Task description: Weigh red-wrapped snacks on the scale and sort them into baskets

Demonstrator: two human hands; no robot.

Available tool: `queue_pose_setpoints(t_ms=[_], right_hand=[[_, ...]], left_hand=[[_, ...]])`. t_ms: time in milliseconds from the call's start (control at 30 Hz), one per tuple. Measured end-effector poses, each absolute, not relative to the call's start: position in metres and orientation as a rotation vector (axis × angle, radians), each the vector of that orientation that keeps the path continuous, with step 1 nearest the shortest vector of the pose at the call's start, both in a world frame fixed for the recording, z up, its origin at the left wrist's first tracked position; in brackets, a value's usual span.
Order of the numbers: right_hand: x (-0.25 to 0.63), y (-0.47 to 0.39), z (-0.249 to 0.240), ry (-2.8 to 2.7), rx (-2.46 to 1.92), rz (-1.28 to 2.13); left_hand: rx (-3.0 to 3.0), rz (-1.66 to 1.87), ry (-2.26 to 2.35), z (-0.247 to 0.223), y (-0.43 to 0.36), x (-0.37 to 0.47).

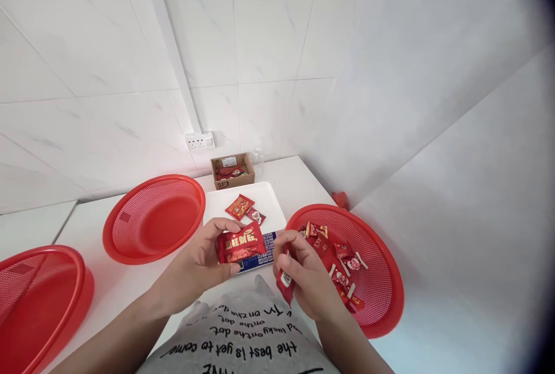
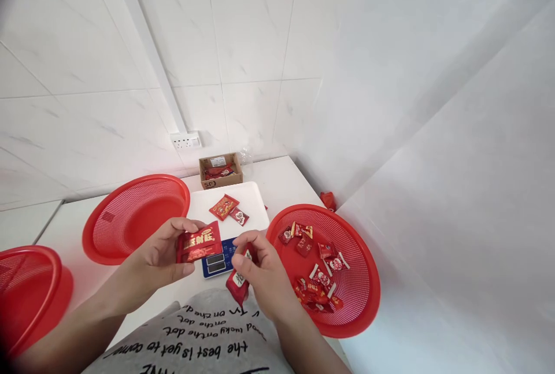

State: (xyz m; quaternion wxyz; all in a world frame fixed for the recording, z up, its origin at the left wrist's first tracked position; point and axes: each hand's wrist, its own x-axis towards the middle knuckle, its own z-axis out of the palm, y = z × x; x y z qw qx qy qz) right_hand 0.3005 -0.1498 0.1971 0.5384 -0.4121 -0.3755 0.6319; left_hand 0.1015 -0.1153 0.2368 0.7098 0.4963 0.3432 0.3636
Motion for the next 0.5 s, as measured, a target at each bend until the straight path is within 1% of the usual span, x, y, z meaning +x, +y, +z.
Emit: queue_pose_setpoints(t_ms=[100, 300, 400, 500], right_hand=[[0.297, -0.152, 0.195, -1.134, -1.126, 1.257], [0.295, -0.148, 0.198, -1.368, -1.162, 0.941], [0.292, -0.144, 0.195, -1.384, -1.204, 0.96], [0.288, -0.14, 0.184, -1.3, -1.268, 1.091]], left_hand=[[1.148, 0.766, 0.717, 0.235, -0.116, 0.102], [1.174, 0.694, 0.715, 0.231, -0.115, 0.1], [1.1, 0.667, 0.74, 0.222, -0.11, 0.101], [0.816, 0.61, 0.821, 0.202, -0.101, 0.103]])
